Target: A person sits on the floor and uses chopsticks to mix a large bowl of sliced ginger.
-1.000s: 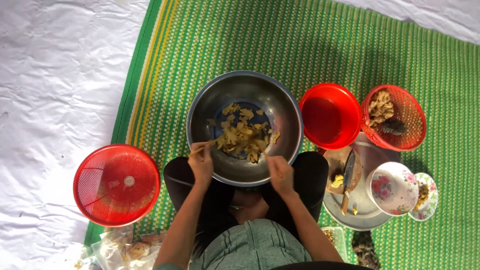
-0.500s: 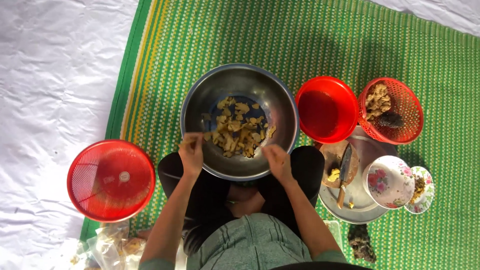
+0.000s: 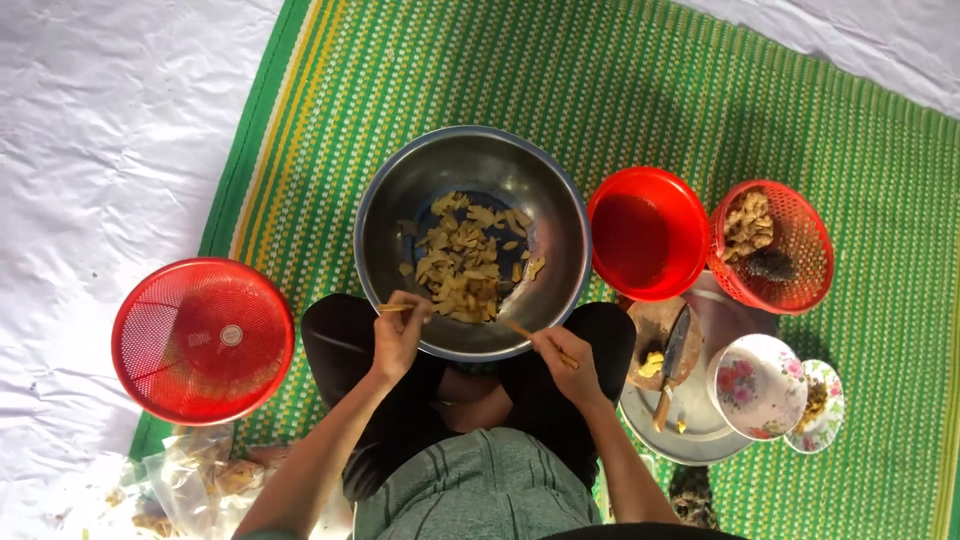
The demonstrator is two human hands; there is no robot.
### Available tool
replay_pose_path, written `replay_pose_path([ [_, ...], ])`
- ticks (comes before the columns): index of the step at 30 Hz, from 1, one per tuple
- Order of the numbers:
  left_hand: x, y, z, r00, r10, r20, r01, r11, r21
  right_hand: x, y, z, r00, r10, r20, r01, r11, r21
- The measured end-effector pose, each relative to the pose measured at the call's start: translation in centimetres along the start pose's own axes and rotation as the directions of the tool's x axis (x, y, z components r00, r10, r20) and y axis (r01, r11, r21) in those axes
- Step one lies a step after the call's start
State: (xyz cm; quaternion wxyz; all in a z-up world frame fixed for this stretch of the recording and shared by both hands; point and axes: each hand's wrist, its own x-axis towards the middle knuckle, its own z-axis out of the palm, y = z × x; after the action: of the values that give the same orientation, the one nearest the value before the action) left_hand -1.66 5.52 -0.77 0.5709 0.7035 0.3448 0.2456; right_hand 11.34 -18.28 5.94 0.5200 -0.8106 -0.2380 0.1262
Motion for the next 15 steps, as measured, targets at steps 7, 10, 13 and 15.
replay_pose_path([
  [7,5.1,-0.7,0.6,0.978,0.206,-0.015,-0.206,0.978,-0.013,5.2,1.4,1.2,0.999,0.034,0.014,-0.033,0.997,-0.075],
  [10,9.1,0.9,0.0,0.948,0.272,-0.164,-0.265,0.962,0.065,7.6,2.6,1.6,0.993,0.045,-0.109,-0.047,0.999,-0.019],
  [13,13.0,-0.8,0.1,0.937,0.229,-0.263,-0.202,0.971,0.124,8.9,4.3,2.5,0.982,0.024,-0.185,-0.032,0.999,-0.039],
  [15,14.7,-3.1,1.4,0.955,0.111,-0.277,-0.083,0.991,0.109,9.1,4.7,3.8,0.981,0.027,-0.191,-0.038,0.998,-0.058],
])
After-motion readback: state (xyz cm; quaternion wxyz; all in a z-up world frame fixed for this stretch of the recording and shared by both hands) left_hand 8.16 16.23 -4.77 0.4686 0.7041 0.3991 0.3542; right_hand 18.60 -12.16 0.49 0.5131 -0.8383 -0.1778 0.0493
